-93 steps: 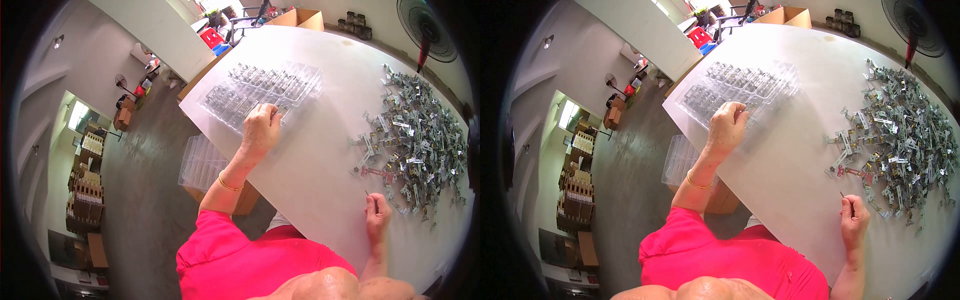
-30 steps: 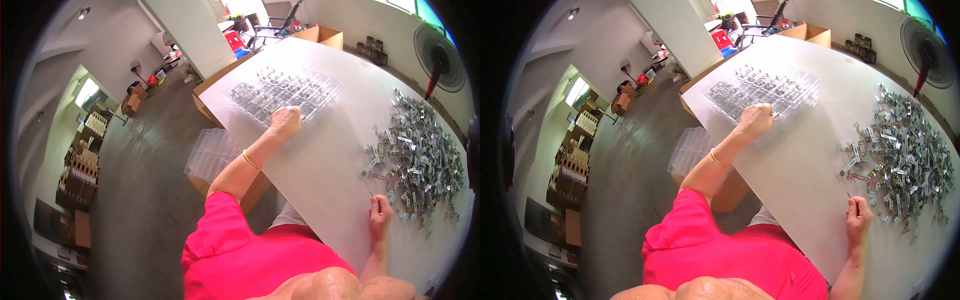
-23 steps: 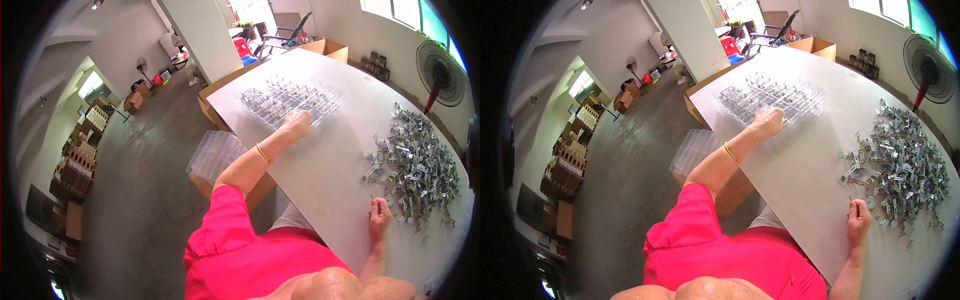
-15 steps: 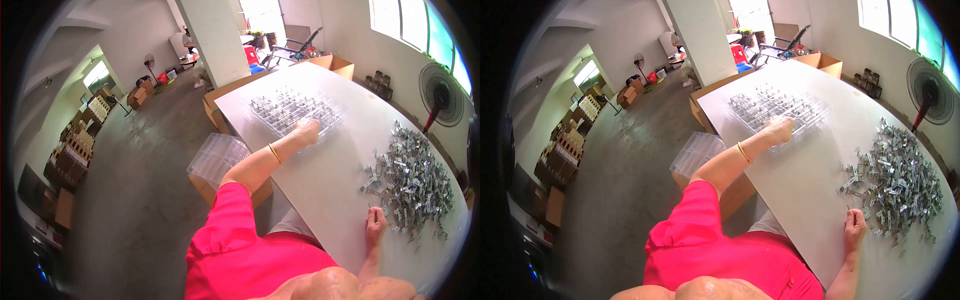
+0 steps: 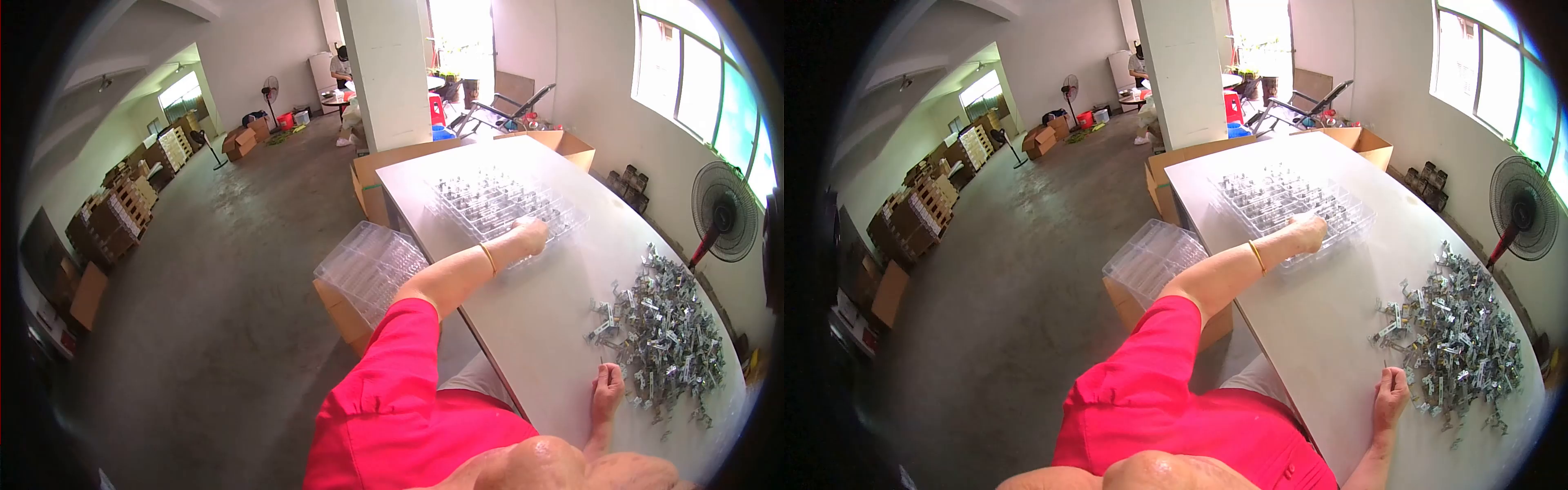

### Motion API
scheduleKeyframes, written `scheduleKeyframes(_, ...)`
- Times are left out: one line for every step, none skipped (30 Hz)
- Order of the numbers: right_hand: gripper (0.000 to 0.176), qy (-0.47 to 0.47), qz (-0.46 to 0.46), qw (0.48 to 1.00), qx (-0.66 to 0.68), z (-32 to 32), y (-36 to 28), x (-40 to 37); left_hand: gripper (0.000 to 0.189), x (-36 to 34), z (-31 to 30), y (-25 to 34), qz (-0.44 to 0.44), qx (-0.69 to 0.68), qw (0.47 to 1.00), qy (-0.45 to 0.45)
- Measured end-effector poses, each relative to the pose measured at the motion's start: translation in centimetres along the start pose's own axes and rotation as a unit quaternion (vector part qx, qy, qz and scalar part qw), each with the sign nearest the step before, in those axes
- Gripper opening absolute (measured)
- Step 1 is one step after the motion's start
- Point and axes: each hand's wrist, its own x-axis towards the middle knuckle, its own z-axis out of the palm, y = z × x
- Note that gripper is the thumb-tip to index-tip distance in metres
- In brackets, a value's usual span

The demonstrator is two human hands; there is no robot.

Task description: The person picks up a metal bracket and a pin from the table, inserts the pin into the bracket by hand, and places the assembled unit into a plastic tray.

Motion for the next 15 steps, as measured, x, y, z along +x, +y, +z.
scheduleKeyframes(0.016, -0.003, 0.004, 1.000, 0.006, 0.05, -0.25, 0.06, 0.026, 0.05, 0.01, 0.03, 0.000, -0.001, 1.000, 0.003)
scheduleKeyframes(0.016, -0.003, 0.001, 1.000, 0.006, 0.10, -0.11, 0.14, 0.026, 0.09, -0.02, 0.14, -0.005, 0.011, 1.000, -0.001)
scheduleKeyframes(0.015, -0.001, 0.003, 1.000, 0.008, 0.15, 0.12, 0.13, 0.026, -0.01, -0.15, 0.23, -0.009, 0.022, 1.000, -0.006)
scheduleKeyframes(0.015, 0.001, 0.005, 1.000, 0.010, 0.12, 0.37, 0.11, 0.026, -0.14, -0.22, 0.16, -0.008, 0.021, 1.000, -0.005)
scheduleKeyframes(0.015, 0.001, 0.004, 1.000, 0.008, 0.03, 0.62, 0.13, 0.026, -0.27, -0.23, 0.05, -0.002, 0.012, 1.000, -0.002)
scheduleKeyframes(0.015, 0.002, 0.003, 1.000, 0.007, 0.02, 0.66, 0.14, 0.026, -0.35, -0.24, -0.04, 0.004, 0.004, 1.000, 0.001)
scheduleKeyframes(0.016, 0.002, 0.002, 1.000, 0.006, 0.10, 0.69, 0.13, 0.026, -0.26, -0.19, -0.06, 0.003, 0.004, 1.000, 0.001)
scheduleKeyframes(0.016, 0.001, 0.000, 1.000, 0.006, 0.22, 0.67, 0.24, 0.026, -0.16, -0.25, -0.08, -0.007, 0.005, 1.000, -0.010)
scheduleKeyframes(0.016, 0.002, -0.002, 1.000, 0.004, 0.23, 0.67, 0.31, 0.026, -0.09, -0.29, -0.07, -0.017, 0.007, 1.000, -0.021)
scheduleKeyframes(0.016, 0.003, -0.003, 1.000, 0.001, 0.12, 0.69, 0.25, 0.026, -0.05, -0.17, -0.01, -0.017, 0.005, 1.000, -0.020)
scheduleKeyframes(0.016, 0.003, -0.005, 1.000, 0.000, 0.01, 0.69, 0.17, 0.027, -0.05, -0.04, 0.05, -0.017, -0.002, 1.000, -0.017)
scheduleKeyframes(0.016, 0.010, -0.009, 1.000, -0.011, 0.08, 0.68, 0.23, 0.027, 0.07, 0.05, -0.11, -0.019, -0.007, 1.000, -0.013)
scheduleKeyframes(0.016, 0.015, -0.013, 1.000, -0.022, 0.16, 0.65, 0.28, 0.027, 0.09, 0.21, -0.18, -0.022, -0.008, 1.000, -0.010)
scheduleKeyframes(0.016, 0.013, -0.017, 1.000, -0.022, 0.14, 0.62, 0.32, 0.027, 0.06, 0.50, -0.07, -0.006, 0.006, 1.000, 0.015)
scheduleKeyframes(0.015, 0.014, -0.011, 1.000, -0.012, 0.03, 0.71, 0.41, 0.027, -0.44, 0.45, 0.09, 0.011, 0.021, 0.999, 0.040)
